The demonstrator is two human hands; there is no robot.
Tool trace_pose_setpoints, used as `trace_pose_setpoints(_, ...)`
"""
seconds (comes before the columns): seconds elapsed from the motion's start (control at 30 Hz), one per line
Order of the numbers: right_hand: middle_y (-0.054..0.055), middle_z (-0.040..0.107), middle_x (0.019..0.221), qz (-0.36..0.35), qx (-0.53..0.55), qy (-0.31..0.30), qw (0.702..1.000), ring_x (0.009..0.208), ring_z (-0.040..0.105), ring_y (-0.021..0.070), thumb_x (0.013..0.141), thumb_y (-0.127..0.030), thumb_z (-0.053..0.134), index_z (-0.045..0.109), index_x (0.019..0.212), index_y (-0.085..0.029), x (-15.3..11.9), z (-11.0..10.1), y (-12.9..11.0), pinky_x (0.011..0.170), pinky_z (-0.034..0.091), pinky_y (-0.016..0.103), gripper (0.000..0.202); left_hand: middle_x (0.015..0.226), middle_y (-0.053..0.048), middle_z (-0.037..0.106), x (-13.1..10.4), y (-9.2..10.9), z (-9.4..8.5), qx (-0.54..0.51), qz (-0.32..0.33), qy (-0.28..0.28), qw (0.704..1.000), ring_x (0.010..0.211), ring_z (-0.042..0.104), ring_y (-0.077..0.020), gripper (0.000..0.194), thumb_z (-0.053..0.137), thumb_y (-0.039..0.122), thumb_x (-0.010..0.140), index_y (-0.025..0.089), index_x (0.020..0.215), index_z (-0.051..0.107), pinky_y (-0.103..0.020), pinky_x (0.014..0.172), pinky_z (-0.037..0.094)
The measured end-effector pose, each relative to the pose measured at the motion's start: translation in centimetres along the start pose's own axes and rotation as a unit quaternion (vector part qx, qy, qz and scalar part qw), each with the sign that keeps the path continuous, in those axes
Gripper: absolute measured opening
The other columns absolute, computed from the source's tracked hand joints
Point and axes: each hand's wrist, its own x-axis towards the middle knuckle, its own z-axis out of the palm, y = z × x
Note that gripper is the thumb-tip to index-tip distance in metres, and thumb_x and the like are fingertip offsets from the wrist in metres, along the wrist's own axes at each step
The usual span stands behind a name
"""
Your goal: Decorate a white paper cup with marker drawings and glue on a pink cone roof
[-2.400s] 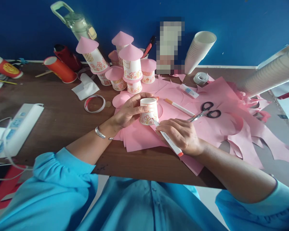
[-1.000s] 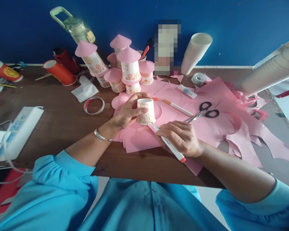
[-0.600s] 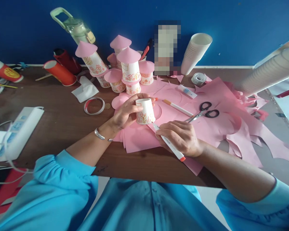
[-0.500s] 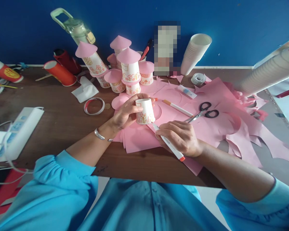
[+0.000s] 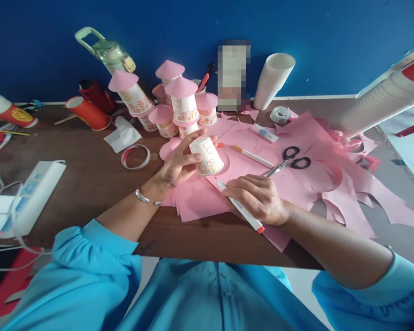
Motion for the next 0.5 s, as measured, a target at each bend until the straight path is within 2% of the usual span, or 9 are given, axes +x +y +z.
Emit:
trace_pose_setpoints(0.13,0.002,0.073,0.086,-0.007,0.003,-0.001,1.0,0.066,0.065,0.0127,0.101,-0.012,0.066,0.062,0.108,-0.016,0.0,0.0,0.0,0.058,0.05,0.028,0.009,0.144,-0.005,0.072,0.0,0.2,-0.1,0.021,0.015,-0.023,0.999,0.146,0.061,-0.0346,0.058,0.087,0.026,0.077,0.031,0.133,0.07,-0.046,0.111,0.057)
trace_pose_setpoints(0.33,0.001,0.073,0.086,-0.005,-0.015,-0.003,1.0,0.066,0.064,0.0119,0.104,-0.013,0.064,0.061,0.109,-0.018,-0.2,0.2,0.1,0.056,0.048,0.027,0.007,0.15,-0.002,0.069,-0.1,-0.3,-0.8,0.095,0.061,-0.031,0.993,0.153,0.055,-0.035,0.063,0.087,0.025,0.08,0.034,0.138,0.067,-0.051,0.119,0.052)
trace_pose_setpoints(0.5,0.003,0.073,0.086,-0.008,-0.013,-0.015,1.0,0.066,0.064,0.0126,0.102,-0.011,0.065,0.062,0.107,-0.014,-0.3,0.3,0.3,0.057,0.048,0.028,0.006,0.158,-0.005,0.064,-0.1,-0.4,-1.3,0.141,0.082,-0.072,0.984,0.156,0.051,-0.0327,0.068,0.084,0.022,0.083,0.034,0.146,0.061,-0.049,0.119,0.051)
